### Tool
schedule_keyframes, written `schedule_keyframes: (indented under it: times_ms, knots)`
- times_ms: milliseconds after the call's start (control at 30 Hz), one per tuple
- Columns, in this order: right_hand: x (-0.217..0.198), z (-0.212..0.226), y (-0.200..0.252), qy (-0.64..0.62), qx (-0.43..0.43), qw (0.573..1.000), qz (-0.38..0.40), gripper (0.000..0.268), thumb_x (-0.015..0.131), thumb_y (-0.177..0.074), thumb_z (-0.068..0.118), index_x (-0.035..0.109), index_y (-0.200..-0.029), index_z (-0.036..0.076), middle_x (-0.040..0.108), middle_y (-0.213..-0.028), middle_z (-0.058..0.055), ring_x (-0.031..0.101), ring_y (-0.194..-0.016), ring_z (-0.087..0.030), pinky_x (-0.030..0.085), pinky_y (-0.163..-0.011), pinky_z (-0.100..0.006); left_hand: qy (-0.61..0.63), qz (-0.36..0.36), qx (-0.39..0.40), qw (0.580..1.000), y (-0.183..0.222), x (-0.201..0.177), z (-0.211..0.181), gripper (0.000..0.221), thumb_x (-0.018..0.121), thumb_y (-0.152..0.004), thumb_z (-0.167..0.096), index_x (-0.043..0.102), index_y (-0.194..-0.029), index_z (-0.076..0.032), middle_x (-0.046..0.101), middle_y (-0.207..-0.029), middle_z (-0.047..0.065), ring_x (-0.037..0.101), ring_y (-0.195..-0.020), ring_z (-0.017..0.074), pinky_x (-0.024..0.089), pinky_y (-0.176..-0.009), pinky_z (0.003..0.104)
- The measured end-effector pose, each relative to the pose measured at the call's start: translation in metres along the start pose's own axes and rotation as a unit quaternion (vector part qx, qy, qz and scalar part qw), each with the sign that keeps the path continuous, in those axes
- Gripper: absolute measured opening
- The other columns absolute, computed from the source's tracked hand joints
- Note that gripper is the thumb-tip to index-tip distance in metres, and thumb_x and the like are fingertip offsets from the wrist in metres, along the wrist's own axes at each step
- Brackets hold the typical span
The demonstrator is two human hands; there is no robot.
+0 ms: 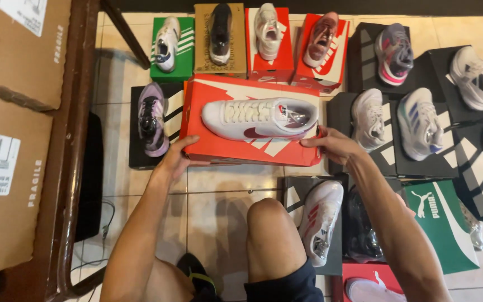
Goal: Organizing and inspecting various pairs of shoes and their boxes on the floor
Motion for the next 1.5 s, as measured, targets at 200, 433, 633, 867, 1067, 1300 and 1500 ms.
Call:
schedule_keyframes:
  times_ms: [200,433,633,867,1067,1300,1500]
  knots:
    - [0.062,0.059,0.04,0.147,-0.003,0.989,0.031,0.065,0.089,-0.074,0.023,0.058,-0.127,0.001,0.066,-0.095,-0.012,0.071,-0.074,-0.023,0.061,-0.069,-0.043,0.028,-0.048,0.046,0.997,-0.008,-0.064,0.018,0.087,0.077,-0.08,-0.046,0.043,-0.146,0.0,0.052,-0.13,0.02,0.055,-0.119,0.036,0.051,-0.092,0.059]
    - [0.083,0.063,0.038,-0.057,-0.09,0.994,0.011,0.064,0.069,-0.095,0.042,0.044,-0.144,0.01,0.056,-0.134,-0.025,0.063,-0.117,-0.036,0.048,-0.102,-0.053,0.143,-0.011,0.15,0.978,0.035,-0.072,-0.011,0.056,0.068,-0.083,-0.032,0.062,-0.135,-0.013,0.07,-0.114,0.012,0.066,-0.105,0.0256,0.051,-0.097,0.044]
    - [0.12,0.15,0.105,-0.137,-0.132,0.981,0.035,0.069,0.059,-0.095,0.061,0.055,-0.141,0.01,0.061,-0.136,-0.02,0.065,-0.117,-0.033,0.049,-0.106,-0.051,0.145,-0.004,0.215,0.966,0.128,-0.046,-0.1,0.062,0.064,-0.085,-0.025,0.053,-0.146,-0.017,0.064,-0.131,0.01,0.06,-0.122,0.026,0.039,-0.113,0.047]
    - [0.193,0.3,0.208,-0.086,-0.179,0.976,0.086,0.072,0.065,-0.099,0.04,0.037,-0.157,0.007,0.053,-0.146,-0.025,0.06,-0.128,-0.036,0.049,-0.106,-0.055,0.181,-0.076,0.236,0.952,0.29,0.02,-0.24,0.061,0.07,-0.084,-0.025,0.056,-0.143,-0.023,0.064,-0.135,0.0,0.059,-0.124,0.0183,0.04,-0.113,0.041]
    - [0.214,0.328,0.225,-0.143,-0.094,0.982,0.076,0.06,0.075,-0.093,0.035,0.055,-0.145,0.011,0.069,-0.121,-0.023,0.075,-0.097,-0.036,0.062,-0.078,-0.051,0.235,-0.136,0.191,0.943,0.395,0.026,-0.302,0.065,0.06,-0.096,-0.046,0.043,-0.156,-0.029,0.05,-0.157,0.005,0.047,-0.144,0.0296,0.031,-0.121,0.056]
    - [0.275,0.366,0.278,-0.148,-0.034,0.984,0.091,0.057,0.081,-0.089,0.036,0.062,-0.134,0.008,0.071,-0.113,-0.023,0.077,-0.086,-0.036,0.063,-0.066,-0.051,0.208,-0.182,0.182,0.944,0.551,0.076,-0.388,0.078,0.034,-0.104,-0.06,0.021,-0.164,-0.013,0.025,-0.168,0.021,0.021,-0.155,0.0402,0.016,-0.123,0.065]
    - [0.331,0.411,0.333,-0.098,-0.023,0.988,0.114,0.055,0.08,-0.088,0.042,0.065,-0.125,0.004,0.072,-0.109,-0.025,0.076,-0.083,-0.04,0.062,-0.058,-0.049,0.264,-0.239,0.208,0.911,0.559,0.015,-0.331,0.071,0.041,-0.105,-0.058,0.029,-0.162,-0.018,0.034,-0.163,0.018,0.034,-0.15,0.0422,0.029,-0.117,0.068]
Point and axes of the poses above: each hand's wrist, its own y-axis away from the middle knuckle, its own x-axis out of the palm, z = x × y, the point moved 5 cm from there along -y, towards the middle knuckle
